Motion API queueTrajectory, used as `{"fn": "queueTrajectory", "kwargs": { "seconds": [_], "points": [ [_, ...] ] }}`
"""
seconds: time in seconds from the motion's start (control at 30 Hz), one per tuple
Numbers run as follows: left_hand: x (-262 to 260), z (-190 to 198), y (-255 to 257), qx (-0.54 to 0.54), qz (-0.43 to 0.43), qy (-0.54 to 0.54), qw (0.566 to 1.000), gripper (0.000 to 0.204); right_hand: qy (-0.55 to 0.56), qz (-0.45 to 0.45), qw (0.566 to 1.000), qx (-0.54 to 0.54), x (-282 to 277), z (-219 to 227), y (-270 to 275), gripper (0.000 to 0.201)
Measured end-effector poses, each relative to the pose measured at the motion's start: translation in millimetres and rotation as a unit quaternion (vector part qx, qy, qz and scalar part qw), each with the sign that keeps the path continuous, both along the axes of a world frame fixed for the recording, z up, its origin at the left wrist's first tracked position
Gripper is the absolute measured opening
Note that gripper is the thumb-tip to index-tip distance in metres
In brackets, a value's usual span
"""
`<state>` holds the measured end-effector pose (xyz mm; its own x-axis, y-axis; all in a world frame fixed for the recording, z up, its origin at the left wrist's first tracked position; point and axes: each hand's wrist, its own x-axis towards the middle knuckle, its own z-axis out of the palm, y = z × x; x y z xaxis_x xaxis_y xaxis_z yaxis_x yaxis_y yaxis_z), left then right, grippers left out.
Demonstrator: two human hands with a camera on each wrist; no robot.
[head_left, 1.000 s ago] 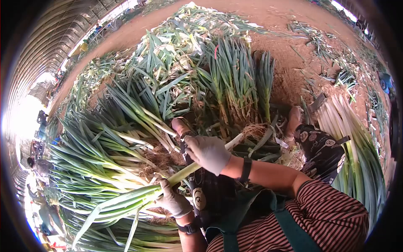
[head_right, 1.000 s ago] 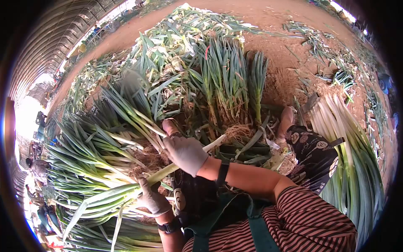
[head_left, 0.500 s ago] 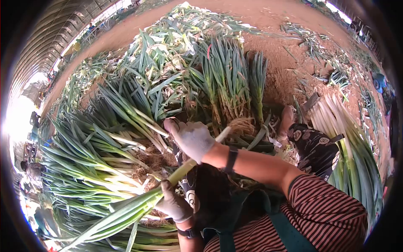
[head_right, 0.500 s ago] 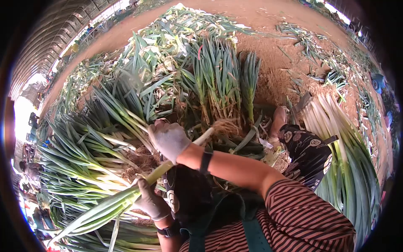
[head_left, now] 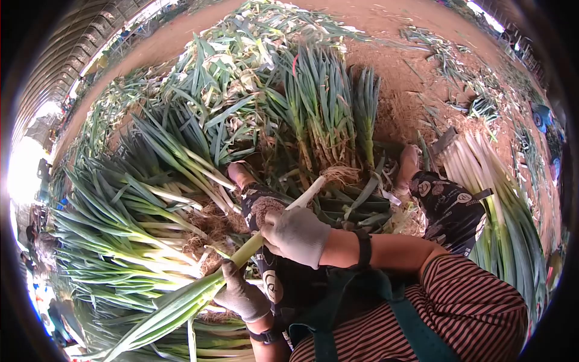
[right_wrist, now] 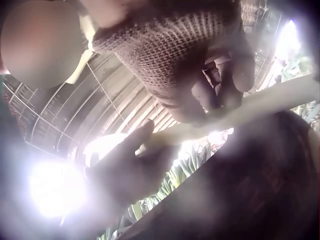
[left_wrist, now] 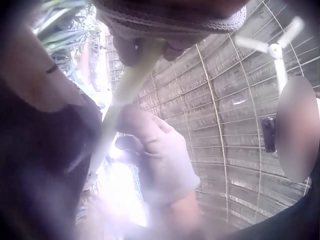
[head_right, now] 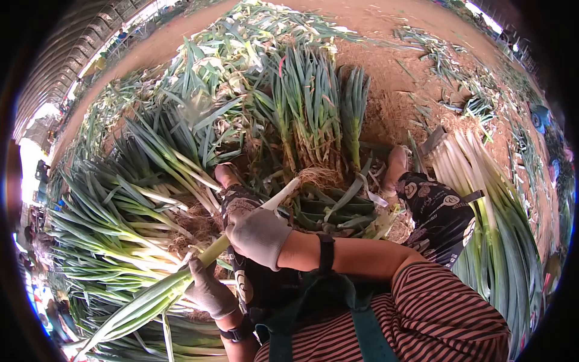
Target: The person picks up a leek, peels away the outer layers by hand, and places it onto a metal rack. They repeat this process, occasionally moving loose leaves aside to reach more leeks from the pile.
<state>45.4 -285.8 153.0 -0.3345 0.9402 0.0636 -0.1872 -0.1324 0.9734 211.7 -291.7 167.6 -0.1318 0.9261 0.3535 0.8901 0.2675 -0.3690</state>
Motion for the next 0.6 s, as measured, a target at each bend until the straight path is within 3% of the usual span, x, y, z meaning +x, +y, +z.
{"fn": "queueTrajectory", "kwargs": {
  "seconds": [0.1,0.23,0.3,0.37,0.4,0.43,0.53,0.57,0.6],
  "points": [
    [-6,3,-2,-0.06,-0.041,0.025,0.997,0.05,-0.062,0.022,0.995,-0.074,-3,-5,2,0.012],
    [-12,-2,4,-0.05,-0.047,0.004,0.998,0.045,-0.056,-0.03,0.997,0.053,-17,-10,-6,0.012],
    [-9,1,1,-0.043,-0.049,-0.048,0.997,0.042,-0.106,-0.077,0.99,0.042,-18,-12,-6,0.012],
    [-11,-8,2,-0.057,-0.057,-0.128,0.988,0.043,-0.074,-0.086,0.993,0.035,-16,-9,-5,0.015],
    [-11,-12,3,-0.049,-0.047,-0.124,0.99,0.044,-0.023,-0.073,0.997,0.03,-8,-12,-4,0.013],
    [-13,-17,4,-0.043,-0.038,-0.12,0.991,0.045,0.098,-0.052,0.992,0.064,-1,-19,-2,0.011],
    [-18,-22,4,-0.045,-0.017,-0.135,0.99,0.045,0.224,-0.054,0.966,0.116,18,-29,0,0.012],
    [-19,-22,3,-0.051,-0.012,-0.145,0.988,0.045,0.318,-0.072,0.945,0.034,24,-29,-4,0.009],
    [-22,-26,5,-0.052,-0.017,-0.144,0.988,0.044,0.503,-0.07,0.861,-0.04,28,-26,-6,0.008]
  ]
}}
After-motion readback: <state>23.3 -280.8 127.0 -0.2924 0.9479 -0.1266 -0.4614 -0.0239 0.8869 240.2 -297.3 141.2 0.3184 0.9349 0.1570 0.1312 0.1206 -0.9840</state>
